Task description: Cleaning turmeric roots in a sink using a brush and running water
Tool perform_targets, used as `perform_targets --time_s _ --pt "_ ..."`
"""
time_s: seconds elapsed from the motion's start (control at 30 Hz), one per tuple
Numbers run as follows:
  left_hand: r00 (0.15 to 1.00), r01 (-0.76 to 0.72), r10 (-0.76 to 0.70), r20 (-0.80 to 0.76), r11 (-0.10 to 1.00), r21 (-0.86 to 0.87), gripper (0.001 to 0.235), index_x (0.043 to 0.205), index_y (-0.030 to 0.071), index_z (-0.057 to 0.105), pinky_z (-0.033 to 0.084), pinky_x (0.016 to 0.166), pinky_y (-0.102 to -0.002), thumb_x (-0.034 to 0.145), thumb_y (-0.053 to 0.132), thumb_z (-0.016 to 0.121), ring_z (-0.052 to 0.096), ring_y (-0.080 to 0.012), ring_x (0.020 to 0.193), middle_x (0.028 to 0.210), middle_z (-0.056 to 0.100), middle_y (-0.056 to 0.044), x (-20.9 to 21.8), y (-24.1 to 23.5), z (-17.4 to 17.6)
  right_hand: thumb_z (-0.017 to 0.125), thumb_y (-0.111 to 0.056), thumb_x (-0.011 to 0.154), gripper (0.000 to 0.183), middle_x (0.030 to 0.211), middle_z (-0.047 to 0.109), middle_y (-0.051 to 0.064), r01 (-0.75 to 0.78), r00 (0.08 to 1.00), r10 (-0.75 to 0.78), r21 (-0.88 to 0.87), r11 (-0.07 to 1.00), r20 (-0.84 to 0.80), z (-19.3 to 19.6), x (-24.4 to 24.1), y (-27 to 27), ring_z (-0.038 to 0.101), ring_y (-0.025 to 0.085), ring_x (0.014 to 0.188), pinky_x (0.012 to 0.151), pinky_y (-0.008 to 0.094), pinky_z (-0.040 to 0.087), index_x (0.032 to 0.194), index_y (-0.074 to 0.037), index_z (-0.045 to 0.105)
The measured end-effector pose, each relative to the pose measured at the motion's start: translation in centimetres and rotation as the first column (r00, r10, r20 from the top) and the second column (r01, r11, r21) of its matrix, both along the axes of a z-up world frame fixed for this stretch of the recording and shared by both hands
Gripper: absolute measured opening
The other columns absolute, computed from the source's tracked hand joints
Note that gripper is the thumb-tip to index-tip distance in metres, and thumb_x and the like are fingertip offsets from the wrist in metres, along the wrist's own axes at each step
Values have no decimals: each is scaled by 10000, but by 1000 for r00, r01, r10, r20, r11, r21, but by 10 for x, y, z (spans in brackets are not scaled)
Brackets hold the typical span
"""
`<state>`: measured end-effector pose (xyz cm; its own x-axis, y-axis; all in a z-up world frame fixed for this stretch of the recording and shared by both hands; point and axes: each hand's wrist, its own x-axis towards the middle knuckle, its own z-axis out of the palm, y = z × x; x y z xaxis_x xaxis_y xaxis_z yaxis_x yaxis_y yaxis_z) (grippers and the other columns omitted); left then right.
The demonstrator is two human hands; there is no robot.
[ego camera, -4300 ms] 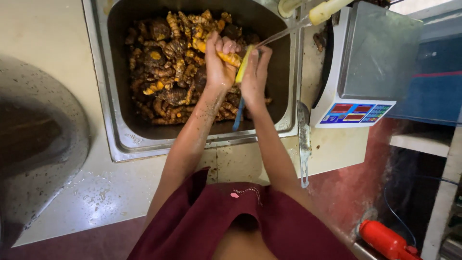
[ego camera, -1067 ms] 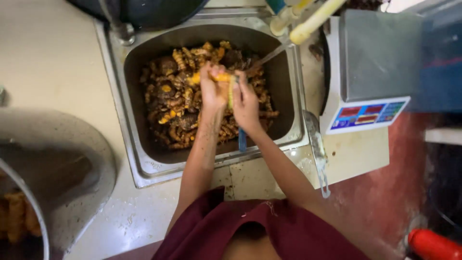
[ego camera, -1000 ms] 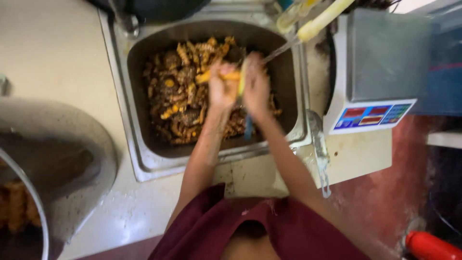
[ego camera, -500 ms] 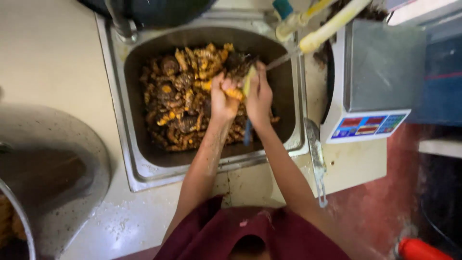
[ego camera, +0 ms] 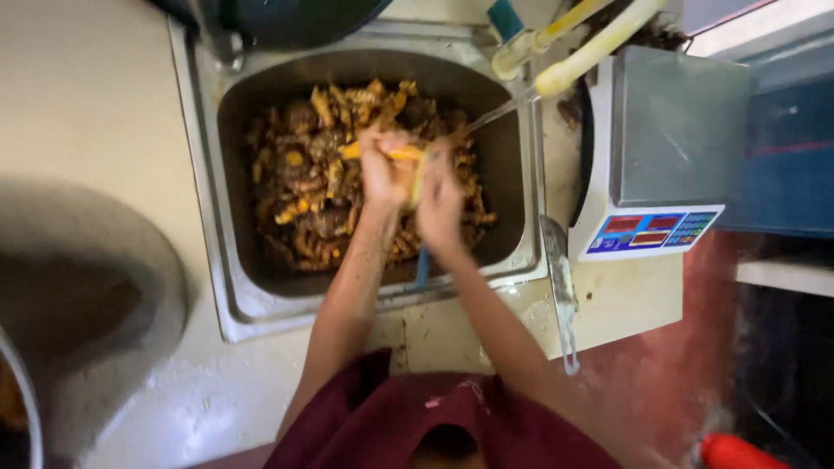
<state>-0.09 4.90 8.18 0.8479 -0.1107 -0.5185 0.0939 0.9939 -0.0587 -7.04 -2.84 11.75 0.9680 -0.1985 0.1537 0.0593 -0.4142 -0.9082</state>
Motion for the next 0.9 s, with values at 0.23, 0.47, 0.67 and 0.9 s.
perform_targets --time_s 0.23,0.47,0.67,0.9 --pt "965 26 25 260 981 -190 369 598 197 442 411 751 -366 943 239 568 402 -143 578 545 403 48 -16 -23 -14 462 -540 1011 588 713 417 -31 129 977 -100 152 980 -189 31 52 -38 374 73 560 505 280 357 1477 -187 530" --pt "969 35 34 243 961 -274 417 618 190 495 489 823 -391 1015 317 488 490 -169 562 559 507 7 -21 -37 -18 301 -524 1075 609 1495 546 158 -31 974 -26 -244 969 -226 87 -34 0 594 298 1309 1046 434 591 1514 -117 412" --pt "942 80 0 335 971 -224 394 568 196 467 441 684 -361 953 215 545 434 -151 533 526 461 20 -35 -36 0 445 -367 1128 471 1563 528 105 81 995 -69 -193 978 68 -8 40 -62 579 243 1393 1095 339 481 1558 -175 434" --pt "950 236 -177 256 946 -222 377 791 231 477 324 511 -250 953 554 584 286 -40 450 702 393 68 -34 -46 30 419 -552 1079 655 1602 450 105 72 997 -72 -19 997 -38 46 12 -79 431 275 1493 1168 407 393 1568 -116 399"
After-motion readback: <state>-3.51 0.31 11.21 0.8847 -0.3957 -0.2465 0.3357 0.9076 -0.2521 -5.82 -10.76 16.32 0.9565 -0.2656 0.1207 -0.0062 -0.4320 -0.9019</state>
